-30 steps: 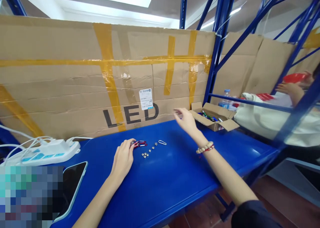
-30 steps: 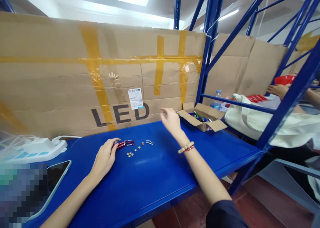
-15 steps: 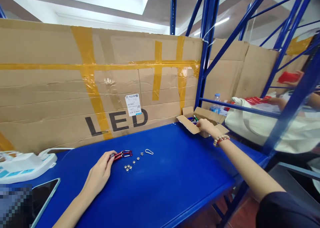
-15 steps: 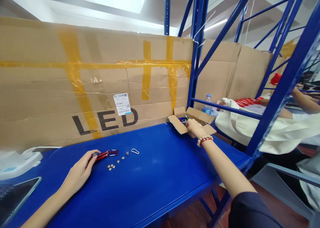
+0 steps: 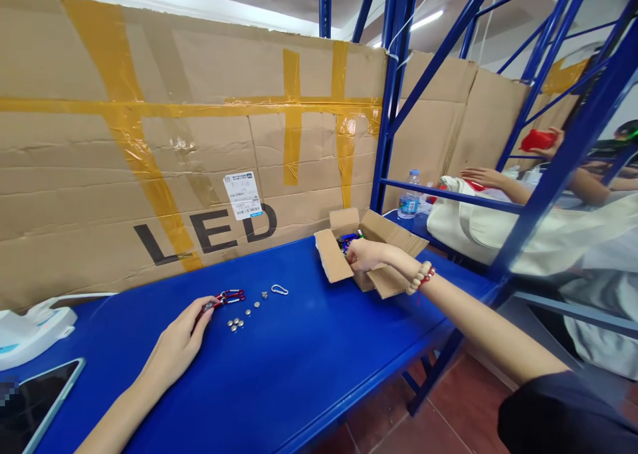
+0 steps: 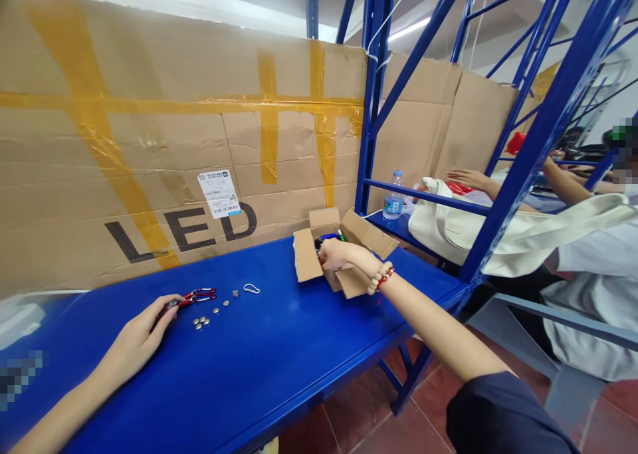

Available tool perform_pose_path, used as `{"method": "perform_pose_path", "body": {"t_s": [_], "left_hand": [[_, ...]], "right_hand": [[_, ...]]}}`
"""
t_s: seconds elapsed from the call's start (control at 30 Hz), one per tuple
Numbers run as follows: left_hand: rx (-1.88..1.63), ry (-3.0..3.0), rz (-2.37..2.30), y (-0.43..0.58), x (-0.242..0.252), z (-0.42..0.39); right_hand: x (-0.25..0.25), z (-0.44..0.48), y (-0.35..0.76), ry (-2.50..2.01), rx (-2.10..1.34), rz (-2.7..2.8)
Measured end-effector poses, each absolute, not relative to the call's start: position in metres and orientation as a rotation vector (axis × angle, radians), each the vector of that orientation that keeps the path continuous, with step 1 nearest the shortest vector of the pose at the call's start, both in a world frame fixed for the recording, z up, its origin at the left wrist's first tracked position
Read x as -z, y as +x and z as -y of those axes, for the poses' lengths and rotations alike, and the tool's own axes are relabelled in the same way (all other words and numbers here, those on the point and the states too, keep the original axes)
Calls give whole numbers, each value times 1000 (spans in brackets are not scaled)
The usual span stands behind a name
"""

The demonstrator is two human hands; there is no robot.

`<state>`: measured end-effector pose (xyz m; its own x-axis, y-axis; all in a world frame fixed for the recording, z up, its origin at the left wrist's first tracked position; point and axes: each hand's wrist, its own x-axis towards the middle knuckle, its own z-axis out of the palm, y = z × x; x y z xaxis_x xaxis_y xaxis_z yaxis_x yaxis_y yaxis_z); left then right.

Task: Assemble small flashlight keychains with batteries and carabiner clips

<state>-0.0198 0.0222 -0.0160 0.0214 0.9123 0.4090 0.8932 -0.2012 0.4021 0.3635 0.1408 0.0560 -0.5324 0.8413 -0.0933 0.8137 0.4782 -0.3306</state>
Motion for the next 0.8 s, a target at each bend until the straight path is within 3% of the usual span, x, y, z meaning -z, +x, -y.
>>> {"method": "perform_pose_path", "body": {"t_s": [0.17, 0.3, 0.57, 0.8], "left_hand": [[-918, 2219, -1984, -19, 15, -20], [-934, 2271, -1943, -17, 13, -17], [-942, 2314, -1904, -14, 14, -15], [-977, 2352, -1887, -15, 14, -16]], "right_hand": [[-65, -127, 349, -1484, -646, 2765], [-67, -134, 356, -1687, -310, 2739], [-59, -138, 355, -1938, 9, 2693], [-70, -144, 364, -1938, 385, 2558]]}}
